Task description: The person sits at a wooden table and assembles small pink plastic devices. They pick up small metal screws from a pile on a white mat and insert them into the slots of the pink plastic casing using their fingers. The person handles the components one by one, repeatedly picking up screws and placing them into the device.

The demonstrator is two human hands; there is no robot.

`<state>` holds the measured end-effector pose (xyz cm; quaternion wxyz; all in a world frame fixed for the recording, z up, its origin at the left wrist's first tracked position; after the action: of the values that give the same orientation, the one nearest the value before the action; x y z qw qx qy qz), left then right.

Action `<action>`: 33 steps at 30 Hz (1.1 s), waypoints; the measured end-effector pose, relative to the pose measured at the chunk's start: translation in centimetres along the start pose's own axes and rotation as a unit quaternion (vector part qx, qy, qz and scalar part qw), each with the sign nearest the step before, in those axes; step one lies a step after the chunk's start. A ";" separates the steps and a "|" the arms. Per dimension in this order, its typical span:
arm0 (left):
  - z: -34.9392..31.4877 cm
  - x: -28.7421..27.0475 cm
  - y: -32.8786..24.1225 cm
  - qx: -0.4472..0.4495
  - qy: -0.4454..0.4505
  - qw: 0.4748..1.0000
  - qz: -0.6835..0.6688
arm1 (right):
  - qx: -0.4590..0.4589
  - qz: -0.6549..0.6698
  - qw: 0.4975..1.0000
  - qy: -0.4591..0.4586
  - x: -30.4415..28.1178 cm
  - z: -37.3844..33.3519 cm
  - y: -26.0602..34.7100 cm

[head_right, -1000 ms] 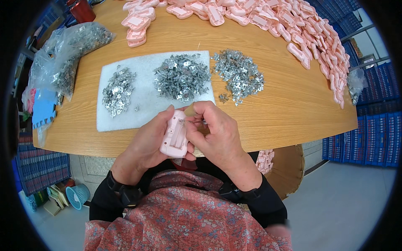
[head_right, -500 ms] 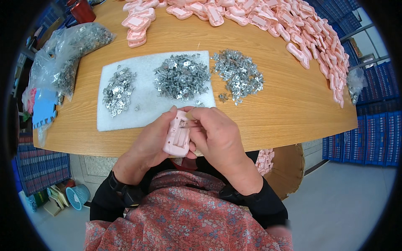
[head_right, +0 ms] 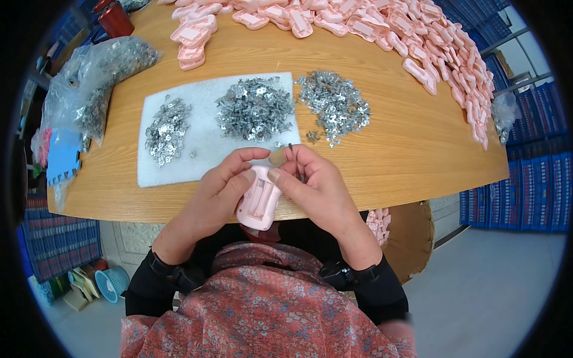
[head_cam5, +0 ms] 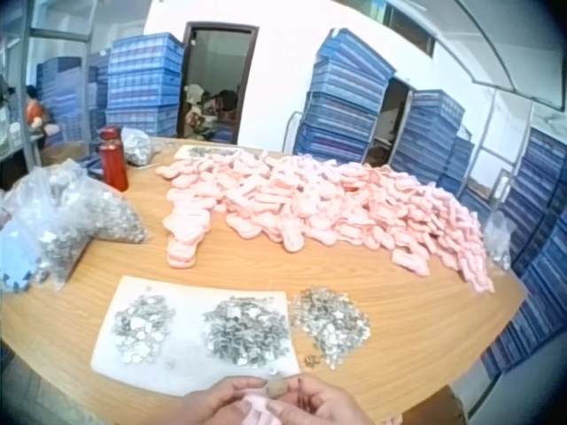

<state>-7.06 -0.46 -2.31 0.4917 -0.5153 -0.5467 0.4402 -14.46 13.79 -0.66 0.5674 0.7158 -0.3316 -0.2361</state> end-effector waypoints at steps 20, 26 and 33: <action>-0.7 0.4 -2.4 0.072 0.037 0.972 0.222 | -0.043 -0.031 0.999 0.001 0.9 -0.8 0.9; -1.2 -0.1 -0.2 -0.095 0.055 0.962 -0.250 | -0.066 0.057 0.996 -0.030 0.4 -1.1 1.6; -1.6 0.4 0.4 -0.078 0.104 0.883 -0.450 | -0.142 0.003 0.990 -0.001 1.6 -0.6 1.9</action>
<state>-5.39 -0.10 -2.44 0.6493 -0.2931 -0.6981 0.0714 -13.37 12.74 1.36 0.6636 0.6271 -0.2973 -0.2794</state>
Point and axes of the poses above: each hand's wrist, its own z-axis towards the middle knuckle, its own x-axis out of the palm, y = z × x, the point moved 6 cm from there along z, towards the middle knuckle
